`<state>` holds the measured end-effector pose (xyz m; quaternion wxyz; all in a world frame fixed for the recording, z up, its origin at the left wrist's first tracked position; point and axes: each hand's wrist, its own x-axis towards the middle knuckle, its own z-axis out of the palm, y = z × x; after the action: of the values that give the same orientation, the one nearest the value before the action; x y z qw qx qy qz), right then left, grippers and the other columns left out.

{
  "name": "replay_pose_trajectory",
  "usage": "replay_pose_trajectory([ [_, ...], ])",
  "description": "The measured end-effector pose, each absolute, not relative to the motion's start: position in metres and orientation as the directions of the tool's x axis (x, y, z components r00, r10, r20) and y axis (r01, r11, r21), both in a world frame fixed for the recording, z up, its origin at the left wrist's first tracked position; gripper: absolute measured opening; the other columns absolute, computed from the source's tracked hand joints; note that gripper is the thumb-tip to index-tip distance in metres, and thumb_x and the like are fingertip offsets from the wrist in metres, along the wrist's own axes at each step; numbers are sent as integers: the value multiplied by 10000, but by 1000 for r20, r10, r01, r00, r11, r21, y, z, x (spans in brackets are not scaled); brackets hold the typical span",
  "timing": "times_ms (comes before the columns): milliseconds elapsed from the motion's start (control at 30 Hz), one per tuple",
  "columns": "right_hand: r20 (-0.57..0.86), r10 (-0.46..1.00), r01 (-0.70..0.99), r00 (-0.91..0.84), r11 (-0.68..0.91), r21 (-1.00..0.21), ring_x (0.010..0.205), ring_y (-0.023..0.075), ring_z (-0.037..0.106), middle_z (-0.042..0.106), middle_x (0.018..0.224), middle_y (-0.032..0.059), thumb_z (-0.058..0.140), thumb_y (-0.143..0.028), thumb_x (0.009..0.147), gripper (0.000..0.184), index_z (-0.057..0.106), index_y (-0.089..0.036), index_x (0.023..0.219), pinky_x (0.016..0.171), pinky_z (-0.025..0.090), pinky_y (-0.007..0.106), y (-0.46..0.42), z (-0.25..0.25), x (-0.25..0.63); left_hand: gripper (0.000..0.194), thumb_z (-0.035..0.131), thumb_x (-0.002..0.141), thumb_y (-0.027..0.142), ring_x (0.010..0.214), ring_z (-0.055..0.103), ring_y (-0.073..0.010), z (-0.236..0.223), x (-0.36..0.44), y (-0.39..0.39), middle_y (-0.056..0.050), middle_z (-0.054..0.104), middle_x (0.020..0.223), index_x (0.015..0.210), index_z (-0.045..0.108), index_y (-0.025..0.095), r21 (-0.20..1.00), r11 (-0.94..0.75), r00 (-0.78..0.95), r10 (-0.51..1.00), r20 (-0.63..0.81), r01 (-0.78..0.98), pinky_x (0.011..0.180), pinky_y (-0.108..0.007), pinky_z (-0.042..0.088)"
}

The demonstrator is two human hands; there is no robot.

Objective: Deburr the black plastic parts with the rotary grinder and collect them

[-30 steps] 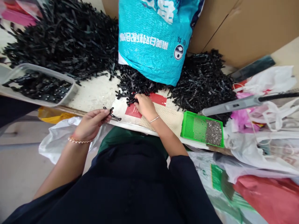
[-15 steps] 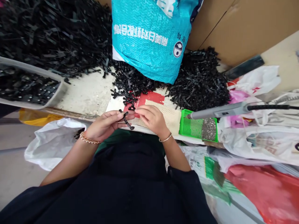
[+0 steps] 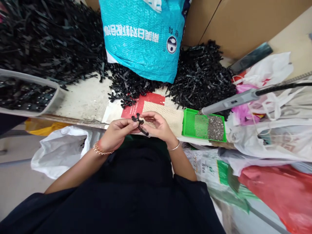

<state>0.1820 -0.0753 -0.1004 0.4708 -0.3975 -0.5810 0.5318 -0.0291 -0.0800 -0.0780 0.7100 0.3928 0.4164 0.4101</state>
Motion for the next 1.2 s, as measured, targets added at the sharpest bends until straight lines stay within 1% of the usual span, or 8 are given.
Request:
replay_pose_trajectory([
  [67,-56,951,-201,-303,-122,-972,1041,150,724,753,1278,53,840,-455,863,498,700,-299,1315,927,628,292,-75,-102,194,351,859,840,495,722,675,-154,-75,-31,-79,-49,765,779,775,806,155,968,240,373,907,-195,-77,735,-264,549],
  [133,-199,913,-233,-357,-294,-927,932,119,715,767,1223,45,806,-521,883,502,713,-290,1320,820,621,238,-74,-101,199,333,799,892,449,673,630,-138,-72,-32,-78,-43,744,732,741,789,153,992,101,439,890,-122,70,672,-243,497],
  [200,-273,872,-164,-407,-364,-917,899,107,711,784,1144,39,825,-514,874,464,758,-264,1259,798,606,217,-72,-99,199,305,773,903,411,648,606,-131,-69,-32,-78,-33,731,712,733,779,158,990,5,485,871,-73,141,646,-238,471],
  [300,-277,848,-87,-452,-351,-932,928,119,726,803,1066,34,918,-451,784,422,811,-231,1128,846,605,232,-71,-95,193,260,783,885,395,651,619,-133,-69,-29,-81,-33,743,729,769,792,163,984,-24,502,862,-68,175,641,-233,473],
  [400,-274,866,-107,-417,-347,-932,863,119,725,807,981,29,958,-430,726,408,830,-213,1047,808,609,245,-71,-95,192,299,813,869,444,662,648,-140,-72,-29,-85,-46,758,738,785,811,157,981,96,493,854,-167,167,658,-235,512],
  [567,-243,948,-238,-204,-289,-927,684,66,629,778,884,-10,982,-410,684,388,834,-216,986,680,567,213,-69,-94,198,389,921,762,534,877,769,-220,-72,-30,-89,-100,820,910,839,845,160,898,439,475,795,-376,-24,772,-294,644],
  [700,-251,930,-234,-269,-316,-920,698,70,643,774,870,-8,979,-391,694,377,831,-209,989,677,567,210,-71,-88,195,436,977,694,536,806,788,-201,-68,-28,-88,-134,838,947,853,856,149,806,590,561,680,-473,-36,705,-267,662],
  [1200,-300,904,-343,-304,-398,-851,656,57,608,707,792,-38,980,-394,698,396,786,-191,977,624,552,191,-75,-89,186,455,1041,611,462,687,791,-170,-71,-29,-79,-114,834,852,825,831,121,685,725,622,568,-540,-67,669,-232,668],
])
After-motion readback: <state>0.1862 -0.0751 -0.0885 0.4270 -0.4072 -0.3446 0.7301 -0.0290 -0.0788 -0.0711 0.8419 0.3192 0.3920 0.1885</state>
